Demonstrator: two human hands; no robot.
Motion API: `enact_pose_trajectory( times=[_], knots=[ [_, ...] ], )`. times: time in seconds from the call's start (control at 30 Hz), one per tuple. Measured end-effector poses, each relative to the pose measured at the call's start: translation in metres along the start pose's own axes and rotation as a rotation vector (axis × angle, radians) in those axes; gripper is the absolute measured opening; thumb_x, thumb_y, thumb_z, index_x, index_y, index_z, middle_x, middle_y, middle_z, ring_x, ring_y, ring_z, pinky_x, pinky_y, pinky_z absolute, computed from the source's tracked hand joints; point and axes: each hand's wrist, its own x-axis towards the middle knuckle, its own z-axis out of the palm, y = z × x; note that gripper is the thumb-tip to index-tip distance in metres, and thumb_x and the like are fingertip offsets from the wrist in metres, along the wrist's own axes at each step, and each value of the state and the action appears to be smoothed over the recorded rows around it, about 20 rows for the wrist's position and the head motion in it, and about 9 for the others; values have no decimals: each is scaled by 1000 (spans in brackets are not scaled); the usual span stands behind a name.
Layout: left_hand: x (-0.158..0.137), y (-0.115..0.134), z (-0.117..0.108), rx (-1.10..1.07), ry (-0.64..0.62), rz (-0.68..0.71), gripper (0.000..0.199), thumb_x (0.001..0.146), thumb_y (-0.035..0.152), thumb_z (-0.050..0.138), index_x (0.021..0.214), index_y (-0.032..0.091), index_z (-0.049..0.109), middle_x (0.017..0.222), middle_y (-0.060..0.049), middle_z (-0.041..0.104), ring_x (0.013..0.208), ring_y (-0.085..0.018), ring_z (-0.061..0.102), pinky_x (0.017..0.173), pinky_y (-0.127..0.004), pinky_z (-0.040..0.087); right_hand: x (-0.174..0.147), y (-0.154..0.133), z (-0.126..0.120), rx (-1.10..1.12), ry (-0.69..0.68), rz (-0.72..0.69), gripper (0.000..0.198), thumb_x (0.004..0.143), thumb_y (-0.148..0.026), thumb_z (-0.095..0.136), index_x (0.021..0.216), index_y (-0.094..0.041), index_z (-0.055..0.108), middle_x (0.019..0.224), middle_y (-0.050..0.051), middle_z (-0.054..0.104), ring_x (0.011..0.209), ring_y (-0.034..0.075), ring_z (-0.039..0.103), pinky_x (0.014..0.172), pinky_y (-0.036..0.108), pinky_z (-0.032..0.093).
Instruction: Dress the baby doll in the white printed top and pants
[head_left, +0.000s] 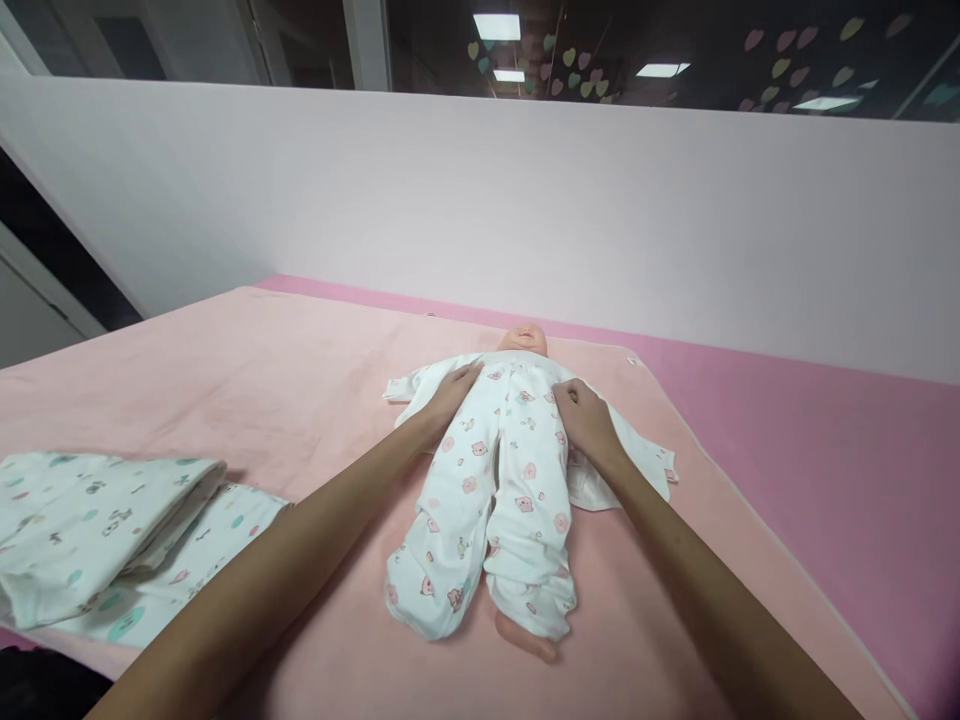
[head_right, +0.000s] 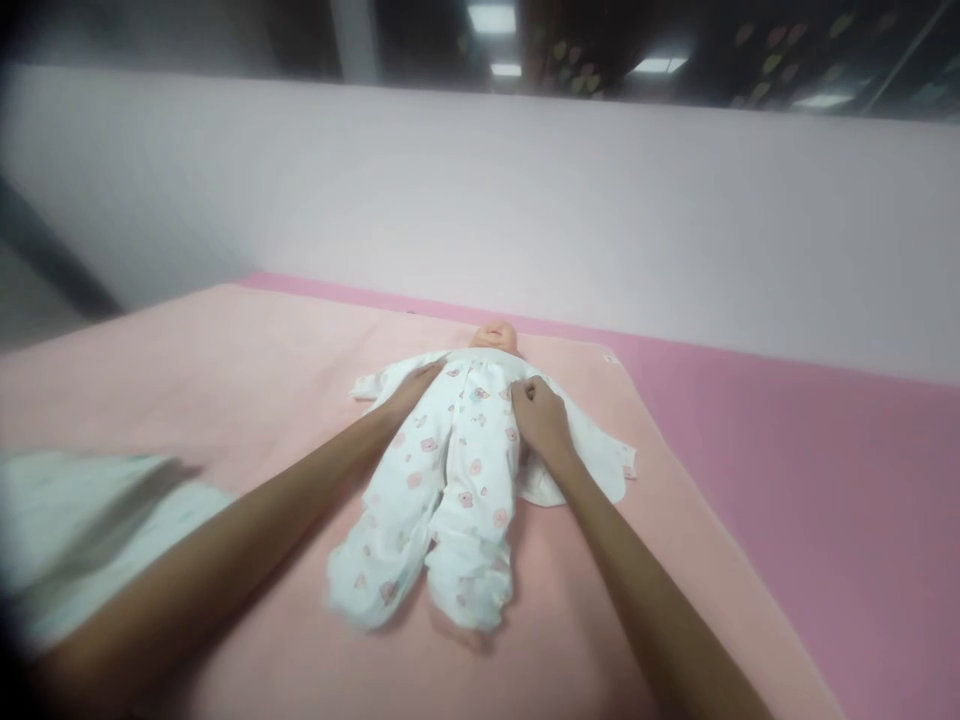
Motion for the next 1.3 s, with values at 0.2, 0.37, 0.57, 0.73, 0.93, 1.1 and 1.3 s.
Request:
enact_pose_trajectory(
  times=[0.2,0.37,0.57,0.73,0.93,1.1,1.3],
  knots=[
    [5,24,-5,306,-139,229,43,83,61,75,81,21,64,74,0,58,69,-15,51,65,-30,40,14,-13,-7,-139,-75,-232,27,86,-33,60,65,-25,45,63,-3,48,66,18,42,65,32,32],
    [26,0,-4,275,18,201,43,91,64,65,86,22,57,72,1,53,70,-16,48,66,-29,40,28,15,11,312,-63,-75,31,85,-50,63,75,-25,47,74,-3,50,71,17,47,69,29,43],
    [36,-14,1,487,138,231,27,101,47,55,91,22,50,76,3,52,73,-15,49,70,-27,39,34,20,3,223,-83,26,34,79,-55,70,79,-25,53,74,-4,56,71,17,51,68,29,43],
    [35,-1,1,682,67,229,23,105,41,48,93,22,49,84,0,59,82,-17,54,76,-28,40,28,5,-9,-173,-113,-161,26,89,-49,63,84,-24,57,75,-3,60,71,17,52,71,31,39],
    [37,-5,4,798,174,276,12,105,28,43,96,22,47,94,-6,63,88,-21,57,78,-33,43,29,11,3,-248,49,-165,17,91,-39,58,93,-23,56,93,4,65,83,21,57,80,35,44],
    [17,11,1,1108,193,539,20,91,10,50,108,20,51,111,-12,60,102,-26,55,84,-37,45,-3,-37,2,-412,238,-518,21,84,-12,54,102,-22,55,108,8,61,105,27,52,91,40,42],
    [-100,44,-21,1279,107,559,25,96,10,43,112,22,59,114,-9,66,104,-28,58,88,-41,47,-154,-101,-5,-480,-349,-872,8,97,-17,57,102,-23,54,95,3,61,87,22,54,80,36,41]
  ],
)
